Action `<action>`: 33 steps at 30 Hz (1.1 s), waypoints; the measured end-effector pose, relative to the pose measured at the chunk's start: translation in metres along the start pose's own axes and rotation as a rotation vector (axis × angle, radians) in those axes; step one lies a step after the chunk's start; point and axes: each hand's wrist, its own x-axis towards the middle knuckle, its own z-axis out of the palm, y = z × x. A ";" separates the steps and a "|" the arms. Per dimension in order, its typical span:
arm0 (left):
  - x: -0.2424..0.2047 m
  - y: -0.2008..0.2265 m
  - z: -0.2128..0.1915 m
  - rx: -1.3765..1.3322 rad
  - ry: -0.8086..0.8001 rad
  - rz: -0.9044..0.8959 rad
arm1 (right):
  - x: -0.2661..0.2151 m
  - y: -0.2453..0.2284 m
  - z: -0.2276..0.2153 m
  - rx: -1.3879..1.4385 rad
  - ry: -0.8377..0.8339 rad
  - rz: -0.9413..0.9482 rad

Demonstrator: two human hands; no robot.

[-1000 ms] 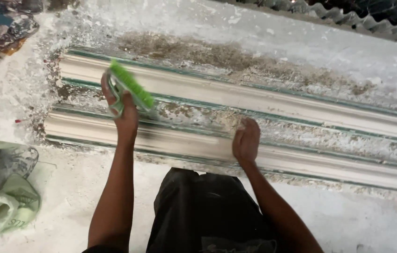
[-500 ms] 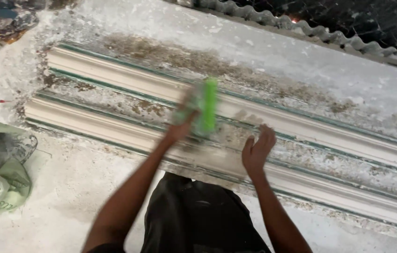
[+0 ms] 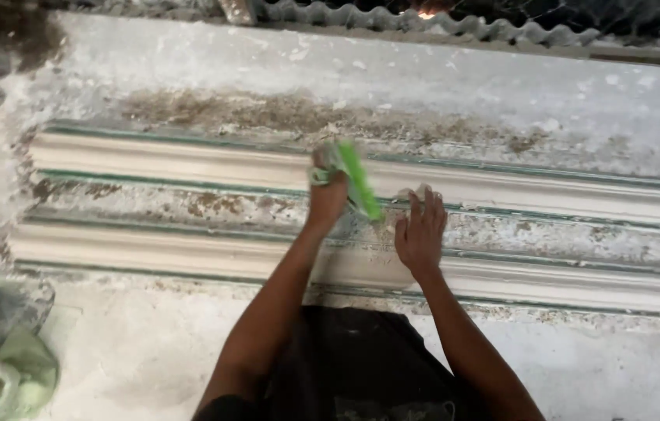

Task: Clean debris and dust from decorative gypsum moldings using a putty knife and a brush.

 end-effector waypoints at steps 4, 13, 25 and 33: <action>-0.028 0.075 -0.041 0.064 -0.316 0.012 | -0.001 -0.001 -0.009 -0.025 0.028 -0.015; 0.214 0.047 -0.252 0.085 0.134 0.491 | 0.013 -0.027 -0.035 0.055 0.002 0.039; 0.055 0.071 -0.056 0.034 -0.160 0.330 | 0.014 -0.012 -0.020 -0.038 0.071 0.034; 0.160 0.140 -0.190 0.210 -0.007 0.375 | 0.033 0.004 -0.001 -0.053 0.029 0.269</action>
